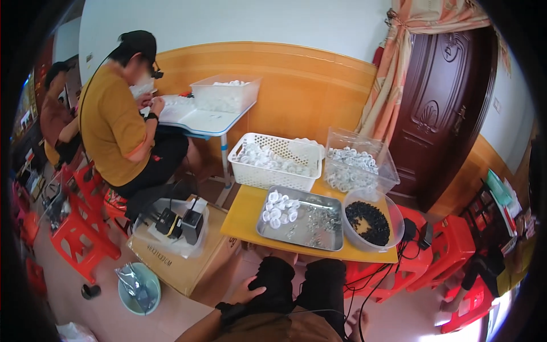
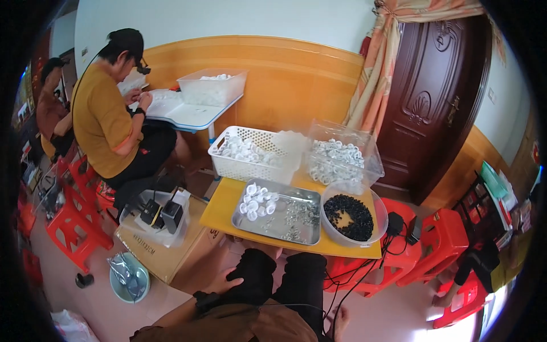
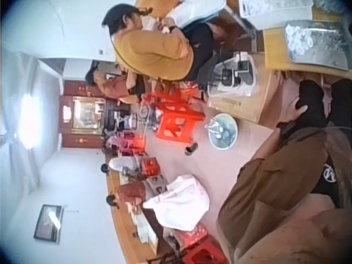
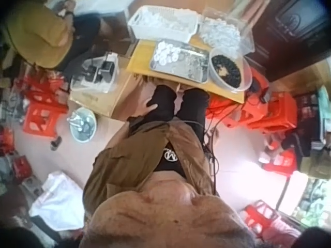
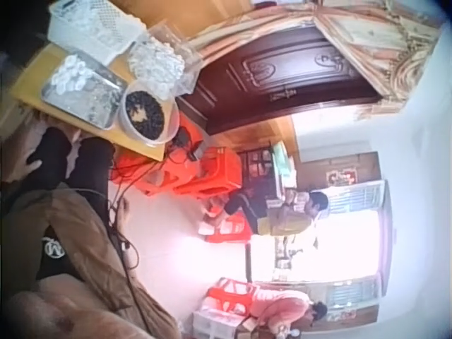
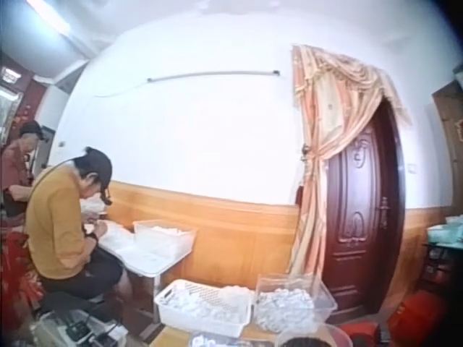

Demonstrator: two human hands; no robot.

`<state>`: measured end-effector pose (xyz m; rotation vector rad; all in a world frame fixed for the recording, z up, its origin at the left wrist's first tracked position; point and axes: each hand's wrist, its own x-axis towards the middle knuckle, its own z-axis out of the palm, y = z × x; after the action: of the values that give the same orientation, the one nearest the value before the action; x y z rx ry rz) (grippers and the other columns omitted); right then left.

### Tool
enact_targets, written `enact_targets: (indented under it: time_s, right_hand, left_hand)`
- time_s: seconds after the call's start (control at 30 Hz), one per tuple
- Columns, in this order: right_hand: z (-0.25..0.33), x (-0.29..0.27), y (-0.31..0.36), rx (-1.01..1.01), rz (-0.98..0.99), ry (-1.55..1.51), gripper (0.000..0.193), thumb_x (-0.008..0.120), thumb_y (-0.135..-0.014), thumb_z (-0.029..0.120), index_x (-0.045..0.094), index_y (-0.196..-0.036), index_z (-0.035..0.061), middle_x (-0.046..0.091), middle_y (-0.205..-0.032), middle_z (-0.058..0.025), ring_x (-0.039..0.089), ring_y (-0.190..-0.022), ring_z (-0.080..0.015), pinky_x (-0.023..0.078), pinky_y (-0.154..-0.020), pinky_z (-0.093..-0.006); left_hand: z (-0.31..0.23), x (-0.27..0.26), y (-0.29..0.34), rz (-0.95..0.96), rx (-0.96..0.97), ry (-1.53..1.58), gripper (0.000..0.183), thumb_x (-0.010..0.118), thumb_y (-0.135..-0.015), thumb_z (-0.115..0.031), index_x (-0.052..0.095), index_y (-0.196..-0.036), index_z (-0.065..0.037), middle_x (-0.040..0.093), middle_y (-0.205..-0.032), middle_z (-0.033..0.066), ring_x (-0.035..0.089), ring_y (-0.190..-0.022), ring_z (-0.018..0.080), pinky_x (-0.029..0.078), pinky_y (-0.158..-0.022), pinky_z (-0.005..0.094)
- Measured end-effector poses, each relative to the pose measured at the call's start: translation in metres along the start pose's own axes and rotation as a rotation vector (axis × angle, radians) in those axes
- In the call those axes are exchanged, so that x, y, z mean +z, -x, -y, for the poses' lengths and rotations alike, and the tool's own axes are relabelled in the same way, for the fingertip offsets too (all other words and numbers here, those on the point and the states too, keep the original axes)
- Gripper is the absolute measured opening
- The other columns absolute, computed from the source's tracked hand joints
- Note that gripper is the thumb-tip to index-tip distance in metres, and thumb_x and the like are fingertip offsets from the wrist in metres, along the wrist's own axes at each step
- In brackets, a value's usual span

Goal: Assembling small white plastic components by inserting black pins or beads into them.

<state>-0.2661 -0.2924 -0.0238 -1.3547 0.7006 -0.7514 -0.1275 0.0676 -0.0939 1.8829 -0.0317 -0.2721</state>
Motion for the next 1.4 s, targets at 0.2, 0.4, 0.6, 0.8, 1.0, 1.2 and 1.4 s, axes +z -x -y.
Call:
enact_targets:
  time_s: [0.2, 0.4, 0.6, 0.8, 1.0, 1.2, 1.4]
  right_hand:
    - [0.000, -0.012, 0.005, -0.036, 0.088, 0.140, 0.025, 0.055, -0.093, 0.019, 0.060, -0.106, -0.0010, 0.061, -0.092, -0.0144, 0.057, -0.082, -0.0179, 0.048, -0.076, -0.0333]
    - [0.010, -0.014, 0.007, -0.097, 0.122, 0.234, 0.026, 0.054, -0.093, 0.020, 0.060, -0.107, -0.0010, 0.061, -0.092, -0.0138, 0.057, -0.082, -0.0177, 0.048, -0.077, -0.0326]
    - [0.037, -0.002, -0.005, -0.187, 0.153, 0.326, 0.027, 0.054, -0.093, 0.021, 0.060, -0.107, -0.0011, 0.061, -0.091, -0.0133, 0.057, -0.083, -0.0176, 0.047, -0.077, -0.0319]
    - [0.040, -0.022, 0.003, -0.205, 0.200, 0.504, 0.028, 0.053, -0.093, 0.022, 0.060, -0.108, -0.0011, 0.060, -0.090, -0.0128, 0.057, -0.083, -0.0174, 0.047, -0.077, -0.0313]
    - [0.026, -0.041, -0.014, -0.193, 0.321, 0.526, 0.029, 0.051, -0.094, 0.024, 0.060, -0.109, 0.0000, 0.061, -0.091, -0.0115, 0.057, -0.087, -0.0160, 0.046, -0.078, -0.0281]
    - [0.039, -0.027, -0.006, 0.009, 0.440, 0.833, 0.032, 0.054, -0.093, 0.022, 0.054, -0.119, 0.0043, 0.062, -0.098, -0.0118, 0.057, -0.094, -0.0169, 0.044, -0.083, -0.0286]
    - [0.031, -0.030, 0.003, -0.059, 0.514, 0.462, 0.043, 0.057, -0.091, 0.026, 0.043, -0.129, 0.0130, 0.057, -0.107, -0.0094, 0.056, -0.093, -0.0162, 0.044, -0.081, -0.0274]
  left_hand:
    - [-0.019, -0.003, 0.014, -0.028, -0.019, -0.024, 0.080, 0.072, -0.073, -0.050, 0.050, -0.128, 0.002, 0.053, -0.125, 0.0240, 0.050, -0.119, 0.0333, 0.038, -0.101, 0.0384]
    - [-0.018, 0.000, 0.015, -0.039, -0.022, -0.056, 0.079, 0.072, -0.071, -0.052, 0.052, -0.127, 0.002, 0.053, -0.126, 0.0241, 0.050, -0.119, 0.0339, 0.039, -0.101, 0.0392]
    - [0.019, 0.010, 0.005, -0.046, -0.019, 0.018, 0.080, 0.074, -0.069, -0.051, 0.053, -0.125, 0.003, 0.055, -0.124, 0.0250, 0.052, -0.117, 0.0331, 0.039, -0.100, 0.0386]
    - [0.021, 0.010, 0.001, -0.099, -0.014, 0.103, 0.077, 0.075, -0.069, -0.052, 0.056, -0.121, 0.002, 0.055, -0.122, 0.0227, 0.052, -0.116, 0.0314, 0.040, -0.098, 0.0364]
    - [0.007, 0.005, 0.000, -0.100, -0.059, 0.146, 0.075, 0.075, -0.069, -0.050, 0.057, -0.120, 0.001, 0.058, -0.120, 0.0210, 0.053, -0.115, 0.0295, 0.041, -0.097, 0.0355]
    - [0.007, 0.007, 0.005, -0.118, -0.041, 0.193, 0.072, 0.076, -0.070, -0.049, 0.057, -0.120, 0.000, 0.061, -0.116, 0.0179, 0.057, -0.109, 0.0255, 0.043, -0.095, 0.0333]
    - [0.012, 0.010, 0.015, -0.099, -0.102, 0.201, 0.071, 0.076, -0.070, -0.048, 0.058, -0.118, 0.000, 0.062, -0.113, 0.0151, 0.057, -0.107, 0.0228, 0.042, -0.094, 0.0321]
